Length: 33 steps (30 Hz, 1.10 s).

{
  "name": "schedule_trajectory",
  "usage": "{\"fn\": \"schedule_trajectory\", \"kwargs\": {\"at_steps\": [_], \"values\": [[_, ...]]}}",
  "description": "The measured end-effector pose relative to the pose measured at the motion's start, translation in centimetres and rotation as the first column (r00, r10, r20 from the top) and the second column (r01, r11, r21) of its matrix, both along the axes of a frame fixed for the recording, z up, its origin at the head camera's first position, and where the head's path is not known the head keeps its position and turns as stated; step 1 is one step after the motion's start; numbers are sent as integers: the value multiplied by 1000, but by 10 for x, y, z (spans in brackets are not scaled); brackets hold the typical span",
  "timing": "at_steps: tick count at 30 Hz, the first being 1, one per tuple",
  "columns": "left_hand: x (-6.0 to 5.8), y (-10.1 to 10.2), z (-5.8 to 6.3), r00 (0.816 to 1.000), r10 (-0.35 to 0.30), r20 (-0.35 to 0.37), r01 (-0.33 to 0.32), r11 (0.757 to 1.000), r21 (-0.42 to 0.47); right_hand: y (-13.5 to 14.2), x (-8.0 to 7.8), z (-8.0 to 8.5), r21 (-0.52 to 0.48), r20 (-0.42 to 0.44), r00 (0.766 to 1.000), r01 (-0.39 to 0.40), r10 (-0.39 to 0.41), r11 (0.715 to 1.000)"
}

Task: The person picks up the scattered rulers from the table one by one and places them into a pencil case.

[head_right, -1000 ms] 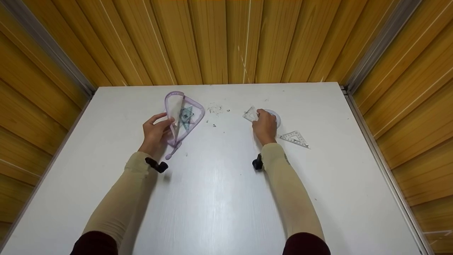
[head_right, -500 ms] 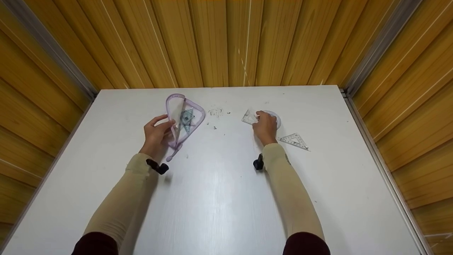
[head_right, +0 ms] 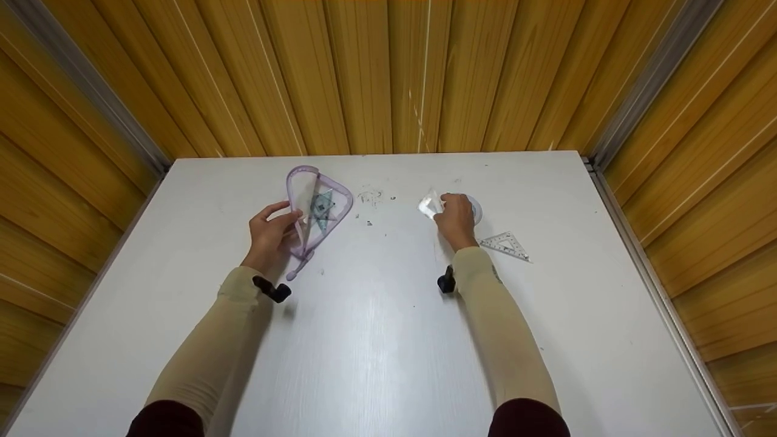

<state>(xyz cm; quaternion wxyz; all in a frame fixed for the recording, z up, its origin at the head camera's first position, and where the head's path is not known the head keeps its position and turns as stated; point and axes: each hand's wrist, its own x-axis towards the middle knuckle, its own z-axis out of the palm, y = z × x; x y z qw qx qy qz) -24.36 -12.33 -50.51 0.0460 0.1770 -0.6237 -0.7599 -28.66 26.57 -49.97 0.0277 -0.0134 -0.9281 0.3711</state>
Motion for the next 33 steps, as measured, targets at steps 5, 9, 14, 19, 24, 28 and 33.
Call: {"fn": "schedule_trajectory", "kwargs": {"at_steps": [5,9,14,19,24,28,33], "values": [[0,0,-1,1000,1,-3,-1,1000,9,2,2,2,-48,17,1000,-3,4,999],[1,0,-1,1000,1,5,-1,1000,-1,4,4,5,-69,39,999,6,-4,998],[2,0,-1,1000,0,3,0,1000,-7,6,6,7,-90,62,998,22,-16,996],[0,-1,-3,1000,6,-15,-6,1000,-5,8,6,6,-157,78,996,47,-35,987],[0,-2,-2,1000,5,8,-5,1000,-18,8,7,5,-151,88,996,45,-32,987],[0,-2,-2,1000,8,8,-8,1000,-28,8,6,6,-145,99,995,47,-33,988],[-1,-2,-1,1000,7,8,-7,999,-53,8,4,9,-127,107,993,55,-42,990]]}}
